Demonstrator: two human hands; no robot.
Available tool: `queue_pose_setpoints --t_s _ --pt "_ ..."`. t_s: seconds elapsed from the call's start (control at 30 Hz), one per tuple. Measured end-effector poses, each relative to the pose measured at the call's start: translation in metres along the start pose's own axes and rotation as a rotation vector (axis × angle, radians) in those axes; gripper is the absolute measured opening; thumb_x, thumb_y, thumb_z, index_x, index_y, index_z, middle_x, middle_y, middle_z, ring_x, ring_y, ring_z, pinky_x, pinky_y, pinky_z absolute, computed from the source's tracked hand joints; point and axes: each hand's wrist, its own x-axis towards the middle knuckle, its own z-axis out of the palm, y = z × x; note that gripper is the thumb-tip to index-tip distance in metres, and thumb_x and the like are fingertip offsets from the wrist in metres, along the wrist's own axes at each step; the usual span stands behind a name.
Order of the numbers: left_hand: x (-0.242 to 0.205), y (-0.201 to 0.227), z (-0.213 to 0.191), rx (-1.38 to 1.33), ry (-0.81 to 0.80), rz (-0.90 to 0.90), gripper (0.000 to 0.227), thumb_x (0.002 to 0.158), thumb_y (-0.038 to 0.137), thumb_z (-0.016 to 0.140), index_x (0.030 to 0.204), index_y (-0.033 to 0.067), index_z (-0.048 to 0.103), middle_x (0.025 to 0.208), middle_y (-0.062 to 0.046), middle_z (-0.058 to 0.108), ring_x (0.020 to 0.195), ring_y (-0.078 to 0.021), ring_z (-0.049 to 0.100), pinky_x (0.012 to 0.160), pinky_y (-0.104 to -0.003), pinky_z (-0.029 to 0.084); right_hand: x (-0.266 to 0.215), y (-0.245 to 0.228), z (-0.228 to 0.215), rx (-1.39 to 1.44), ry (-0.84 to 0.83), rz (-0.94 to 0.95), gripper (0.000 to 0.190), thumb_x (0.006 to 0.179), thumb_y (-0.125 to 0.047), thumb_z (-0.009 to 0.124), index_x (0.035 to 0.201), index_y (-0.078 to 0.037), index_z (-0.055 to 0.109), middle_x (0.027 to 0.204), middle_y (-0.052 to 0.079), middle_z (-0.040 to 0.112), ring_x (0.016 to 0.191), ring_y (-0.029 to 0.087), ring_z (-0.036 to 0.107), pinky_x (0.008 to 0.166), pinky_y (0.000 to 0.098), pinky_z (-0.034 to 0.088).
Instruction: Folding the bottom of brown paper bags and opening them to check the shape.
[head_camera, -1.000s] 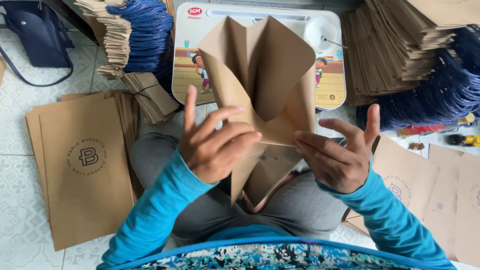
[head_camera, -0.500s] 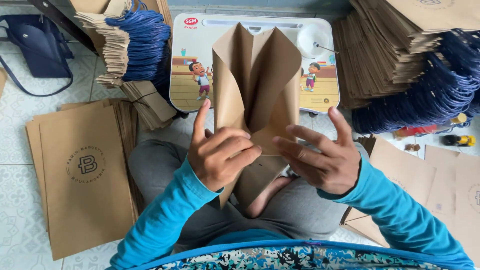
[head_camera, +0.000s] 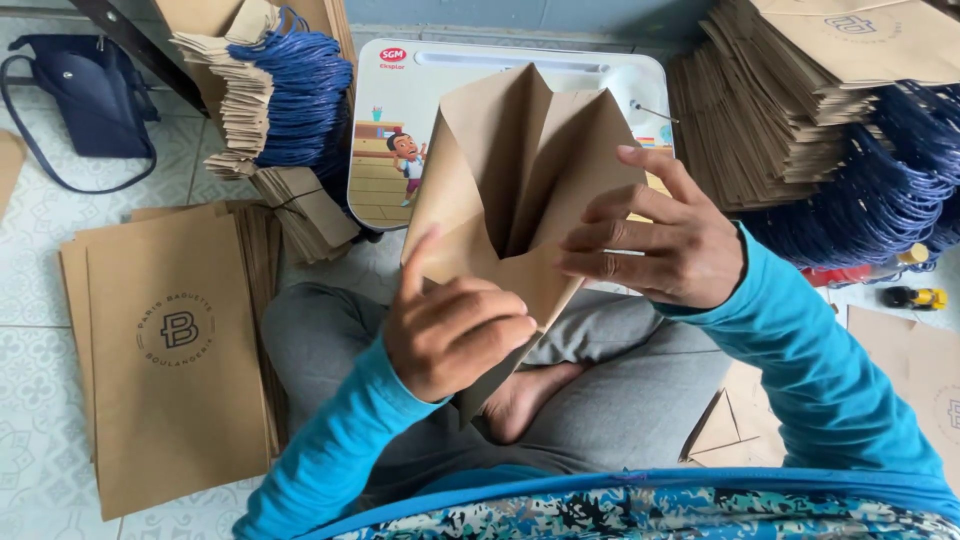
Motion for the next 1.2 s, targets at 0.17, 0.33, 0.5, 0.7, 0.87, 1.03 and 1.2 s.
queue_pose_setpoints --t_s 0.17,0.33,0.5,0.7,0.87,1.03,1.2 --pt "0.000 -0.001 0.015 -0.080 0.059 0.043 0.014 0.081 0.003 0.080 0.092 0.0116 0.079 0.089 0.001 0.067 0.078 -0.0126 0.062 0.102 -0.042 0.049 0.007 -0.001 -0.002 -0.067 -0.036 -0.044 0.024 0.086 -0.014 0.077 0.110 -0.011 0.082 0.108 0.001 0.076 0.103 0.022 0.065 0.112 0.0551 0.038" --pt "0.006 0.003 0.013 -0.099 0.092 0.015 0.009 0.083 0.001 0.071 0.085 0.0102 0.073 0.088 0.000 0.064 0.077 -0.0178 0.055 0.094 -0.040 0.049 0.003 -0.004 -0.002 -0.051 -0.122 -0.034 0.024 0.087 -0.019 0.069 0.108 -0.012 0.080 0.111 0.001 0.075 0.108 0.024 0.063 0.113 0.0580 0.038" --pt "0.004 0.017 0.024 -0.023 0.031 -0.167 0.043 0.089 0.050 0.070 0.098 0.0090 0.065 0.098 -0.005 0.066 0.088 -0.0209 0.065 0.114 -0.055 0.032 0.001 -0.009 0.002 -0.054 -0.059 -0.008 0.017 0.085 -0.022 0.077 0.098 -0.012 0.083 0.093 -0.001 0.079 0.097 0.022 0.068 0.112 0.0608 0.038" --pt "-0.002 0.026 0.032 0.014 0.006 -0.186 0.059 0.064 0.028 0.099 0.110 0.0022 0.073 0.110 -0.013 0.075 0.084 -0.0209 0.067 0.114 -0.060 0.035 -0.010 -0.003 0.010 -0.150 -0.028 0.000 0.019 0.078 -0.026 0.092 0.093 -0.018 0.084 0.091 -0.002 0.081 0.098 0.018 0.069 0.116 0.0590 0.036" --pt "0.000 0.029 0.031 -0.021 0.061 -0.184 0.017 0.084 0.004 0.077 0.100 0.0014 0.074 0.110 -0.013 0.077 0.087 -0.0198 0.070 0.115 -0.062 0.032 -0.010 0.001 -0.014 -0.017 -0.021 0.061 0.011 0.082 -0.019 0.083 0.091 -0.013 0.083 0.083 -0.002 0.078 0.087 0.018 0.065 0.113 0.0530 0.035" --pt "0.005 0.029 0.028 -0.037 0.055 -0.221 0.009 0.088 0.014 0.075 0.096 0.0088 0.076 0.099 -0.002 0.078 0.090 -0.0172 0.071 0.117 -0.058 0.027 -0.008 -0.006 -0.021 0.025 -0.002 0.086 0.008 0.081 -0.014 0.081 0.088 -0.009 0.082 0.076 -0.002 0.074 0.078 0.018 0.064 0.107 0.0502 0.041" --pt "0.003 0.029 0.033 -0.007 0.093 -0.207 0.022 0.082 0.001 0.081 0.103 0.0030 0.076 0.088 -0.004 0.077 0.079 -0.0151 0.069 0.114 -0.060 0.034 -0.015 -0.004 -0.016 0.189 -0.177 0.184 0.056 0.074 -0.041 0.084 0.119 -0.011 0.073 0.111 0.005 0.073 0.100 0.024 0.067 0.097 0.0403 0.051"
